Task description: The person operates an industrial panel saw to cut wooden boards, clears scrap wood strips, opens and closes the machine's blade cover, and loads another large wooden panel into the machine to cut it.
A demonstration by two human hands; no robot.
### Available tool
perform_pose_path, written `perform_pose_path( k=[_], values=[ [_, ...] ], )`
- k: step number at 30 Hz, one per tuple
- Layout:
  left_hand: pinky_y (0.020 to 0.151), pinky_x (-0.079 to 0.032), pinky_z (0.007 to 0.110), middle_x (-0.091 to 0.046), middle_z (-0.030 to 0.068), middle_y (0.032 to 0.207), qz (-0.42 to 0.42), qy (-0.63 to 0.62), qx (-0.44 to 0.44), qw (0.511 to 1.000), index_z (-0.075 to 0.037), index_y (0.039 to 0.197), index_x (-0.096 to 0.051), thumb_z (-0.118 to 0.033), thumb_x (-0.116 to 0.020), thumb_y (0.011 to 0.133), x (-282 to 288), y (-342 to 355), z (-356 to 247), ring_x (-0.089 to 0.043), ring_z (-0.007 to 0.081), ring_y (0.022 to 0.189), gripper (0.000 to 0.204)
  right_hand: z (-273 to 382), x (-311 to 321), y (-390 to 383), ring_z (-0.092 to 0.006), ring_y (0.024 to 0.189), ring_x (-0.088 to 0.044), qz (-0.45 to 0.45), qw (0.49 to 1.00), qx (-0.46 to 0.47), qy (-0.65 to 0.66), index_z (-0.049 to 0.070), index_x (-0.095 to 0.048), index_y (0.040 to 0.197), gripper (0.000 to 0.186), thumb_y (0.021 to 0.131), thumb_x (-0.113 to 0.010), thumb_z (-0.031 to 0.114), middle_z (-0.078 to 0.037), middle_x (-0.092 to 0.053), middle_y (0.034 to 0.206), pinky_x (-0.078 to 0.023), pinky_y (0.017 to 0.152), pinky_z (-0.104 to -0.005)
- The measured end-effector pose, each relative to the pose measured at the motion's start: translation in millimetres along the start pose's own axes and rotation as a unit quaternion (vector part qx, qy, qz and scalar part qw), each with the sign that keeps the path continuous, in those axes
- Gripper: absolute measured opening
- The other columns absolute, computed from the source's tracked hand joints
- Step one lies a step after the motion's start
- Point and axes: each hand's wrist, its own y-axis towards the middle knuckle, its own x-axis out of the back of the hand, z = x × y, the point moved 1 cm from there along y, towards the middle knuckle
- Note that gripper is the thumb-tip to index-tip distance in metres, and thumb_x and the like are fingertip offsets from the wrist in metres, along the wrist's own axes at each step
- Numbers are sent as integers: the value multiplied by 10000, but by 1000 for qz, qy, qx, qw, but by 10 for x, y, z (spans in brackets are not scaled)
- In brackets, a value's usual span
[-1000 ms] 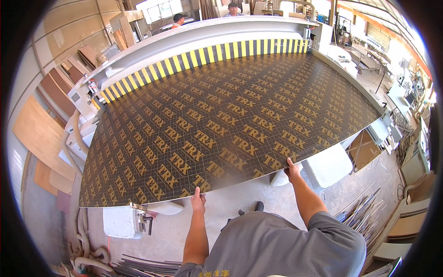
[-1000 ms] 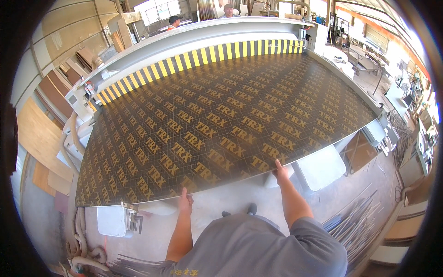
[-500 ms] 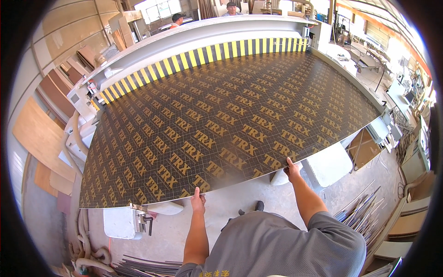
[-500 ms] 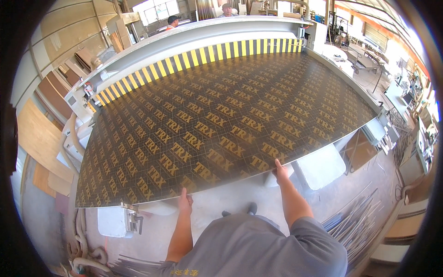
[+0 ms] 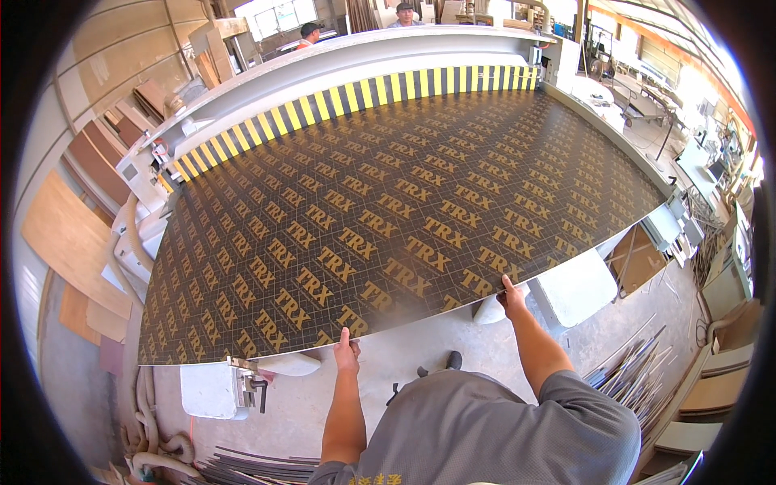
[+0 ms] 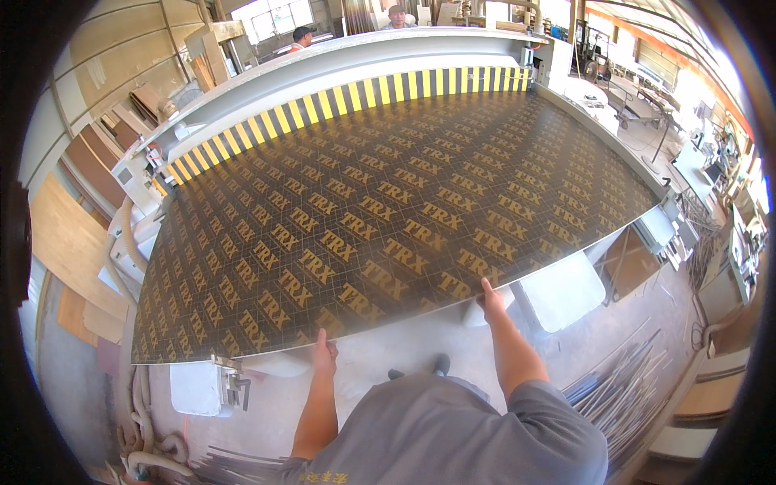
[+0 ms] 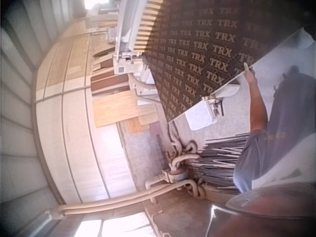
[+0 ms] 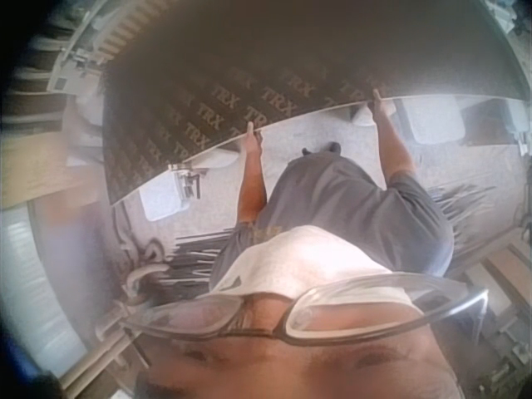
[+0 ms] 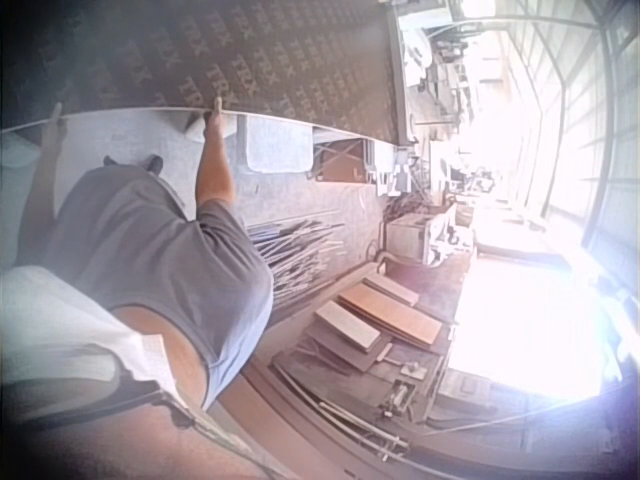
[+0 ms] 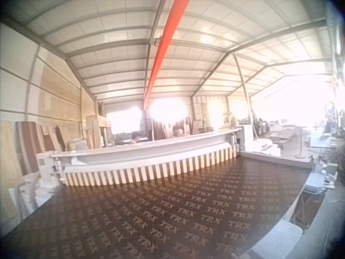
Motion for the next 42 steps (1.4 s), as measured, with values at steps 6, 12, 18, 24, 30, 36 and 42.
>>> perform_pose_path(
  k=[6,12,18,24,30,36,42],
  values=[
    [426,-189,277,-366,-49,519,7,4,0,1000,-65,695,-580,-474,-676,987,5,-12,-13,-303,83,418,512,5,-3,-5,-135,567,-536,-2,1000,3,-1,112,-661,943,357,910,-791,443,16,-563,703,-488,567,-290],
    [425,-200,272,-389,-46,539,12,0,0,1000,-78,704,-583,-470,-684,983,12,-13,-17,-314,81,423,492,-15,-18,17,-135,558,-527,-5,1000,4,16,108,-664,949,361,913,-788,445,13,-563,703,-479,557,-286],
    [430,-221,265,-427,-34,565,10,0,16,1000,-80,736,-591,-464,-692,979,38,15,4,-338,82,438,466,-21,6,35,-135,566,-541,-5,1000,4,6,108,-672,960,359,914,-784,446,12,-582,716,-482,560,-282],
    [431,-241,262,-490,-11,608,14,-1,19,1000,-78,777,-609,-451,-698,977,84,72,51,-362,83,456,433,3,-22,-3,-132,557,-539,0,1000,8,13,110,-674,958,342,929,-767,438,8,-601,727,-477,546,-280],
    [429,-233,262,-500,-13,616,10,-5,15,1000,-85,800,-612,-437,-696,981,77,79,61,-351,82,448,405,30,-21,-49,-133,564,-541,11,1000,10,8,109,-670,957,336,933,-764,431,9,-602,723,-479,549,-279],
    [429,-225,263,-498,-18,617,8,-4,19,1000,-87,782,-604,-440,-698,980,74,53,28,-341,78,446,416,34,-62,-81,-129,567,-548,5,1000,15,17,108,-669,959,339,936,-761,433,10,-600,721,-483,548,-275],
    [429,-223,266,-467,-27,591,11,-4,20,1000,-94,750,-593,-452,-691,981,46,47,33,-336,79,442,437,44,-35,-65,-120,581,-567,1,1000,16,6,118,-673,951,334,934,-764,439,21,-615,726,-503,563,-273]
  ],
)
